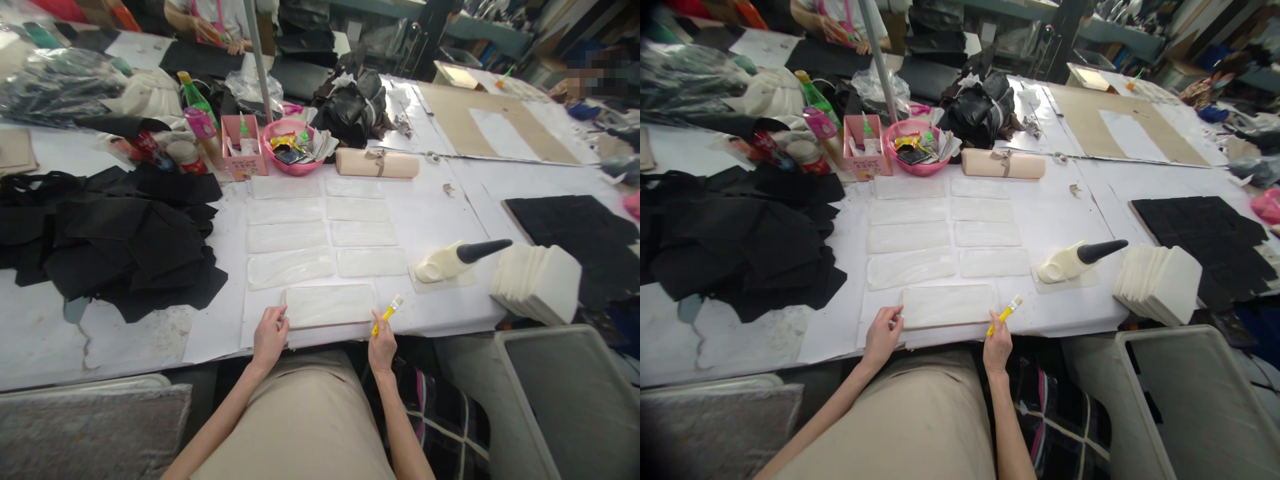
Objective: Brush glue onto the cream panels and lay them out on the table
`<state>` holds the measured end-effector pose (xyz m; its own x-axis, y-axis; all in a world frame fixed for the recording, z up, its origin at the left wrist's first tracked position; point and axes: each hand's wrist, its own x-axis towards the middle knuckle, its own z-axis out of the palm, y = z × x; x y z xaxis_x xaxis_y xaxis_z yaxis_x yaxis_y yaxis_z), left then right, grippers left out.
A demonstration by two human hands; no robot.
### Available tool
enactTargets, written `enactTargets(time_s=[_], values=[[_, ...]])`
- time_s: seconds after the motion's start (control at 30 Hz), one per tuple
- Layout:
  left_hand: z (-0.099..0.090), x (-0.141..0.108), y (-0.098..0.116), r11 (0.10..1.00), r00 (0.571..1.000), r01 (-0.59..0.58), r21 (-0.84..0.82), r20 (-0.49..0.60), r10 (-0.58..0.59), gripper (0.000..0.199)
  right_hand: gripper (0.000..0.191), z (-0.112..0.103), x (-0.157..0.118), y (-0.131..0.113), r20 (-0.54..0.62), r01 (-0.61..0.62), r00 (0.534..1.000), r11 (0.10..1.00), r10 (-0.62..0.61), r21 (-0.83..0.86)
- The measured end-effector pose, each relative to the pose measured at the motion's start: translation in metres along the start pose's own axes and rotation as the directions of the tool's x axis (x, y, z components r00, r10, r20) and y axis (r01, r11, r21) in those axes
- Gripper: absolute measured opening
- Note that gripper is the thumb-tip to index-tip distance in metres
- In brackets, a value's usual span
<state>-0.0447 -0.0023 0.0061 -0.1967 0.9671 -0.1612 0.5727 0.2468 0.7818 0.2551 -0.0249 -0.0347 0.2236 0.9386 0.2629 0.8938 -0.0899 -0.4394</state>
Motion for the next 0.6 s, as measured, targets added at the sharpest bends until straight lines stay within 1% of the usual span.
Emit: enactTargets(time_s=[0.1, 0.13, 0.2, 0.27, 0.37, 0.4, 0.47, 0.53, 0.6], values=[[0.002, 0.001, -0.001, 0.999, 0.999, 0.011, -0.036, -0.033, -0.013, 0.028, 0.042, 0.001, 0.0, 0.001, 0.009, 0.002, 1.0, 1.0, -0.002, -0.007], [0.003, 0.002, -0.001, 0.997, 0.999, 0.029, -0.072, -0.043, -0.032, 0.027, 0.042, 0.001, -0.001, 0.001, 0.009, 0.004, 1.0, 1.0, -0.003, -0.007], [0.004, 0.007, -0.002, 0.977, 0.993, 0.098, -0.189, -0.043, -0.108, 0.025, 0.04, 0.002, -0.001, 0.002, 0.005, 0.015, 1.0, 1.0, -0.015, -0.003], [0.005, 0.014, -0.001, 0.914, 0.976, 0.205, -0.35, -0.001, -0.219, 0.027, 0.039, 0.002, -0.001, 0.003, 0.002, 0.033, 0.999, 0.999, -0.033, 0.001], [0.004, 0.022, 0.003, 0.774, 0.929, 0.341, -0.533, 0.069, -0.362, 0.04, 0.039, 0.002, -0.001, 0.003, 0.002, 0.038, 0.999, 0.999, -0.038, -0.005], [0.003, 0.024, 0.005, 0.742, 0.917, 0.369, -0.56, 0.091, -0.388, 0.044, 0.039, 0.002, -0.001, 0.003, 0.001, 0.036, 0.999, 0.999, -0.036, -0.007], [0.001, 0.027, 0.006, 0.711, 0.903, 0.407, -0.574, 0.134, -0.409, 0.049, 0.039, 0.001, -0.001, 0.002, -0.001, 0.035, 0.999, 0.999, -0.035, -0.009], [-0.001, 0.029, 0.006, 0.707, 0.895, 0.436, -0.557, 0.18, -0.409, 0.049, 0.039, 0.001, -0.001, 0.001, -0.003, 0.037, 0.999, 0.999, -0.037, -0.003], [-0.004, 0.031, 0.005, 0.726, 0.891, 0.449, -0.52, 0.199, -0.408, 0.046, 0.04, 0.0, -0.001, 0.0, -0.002, 0.036, 0.999, 0.999, -0.036, 0.003]])
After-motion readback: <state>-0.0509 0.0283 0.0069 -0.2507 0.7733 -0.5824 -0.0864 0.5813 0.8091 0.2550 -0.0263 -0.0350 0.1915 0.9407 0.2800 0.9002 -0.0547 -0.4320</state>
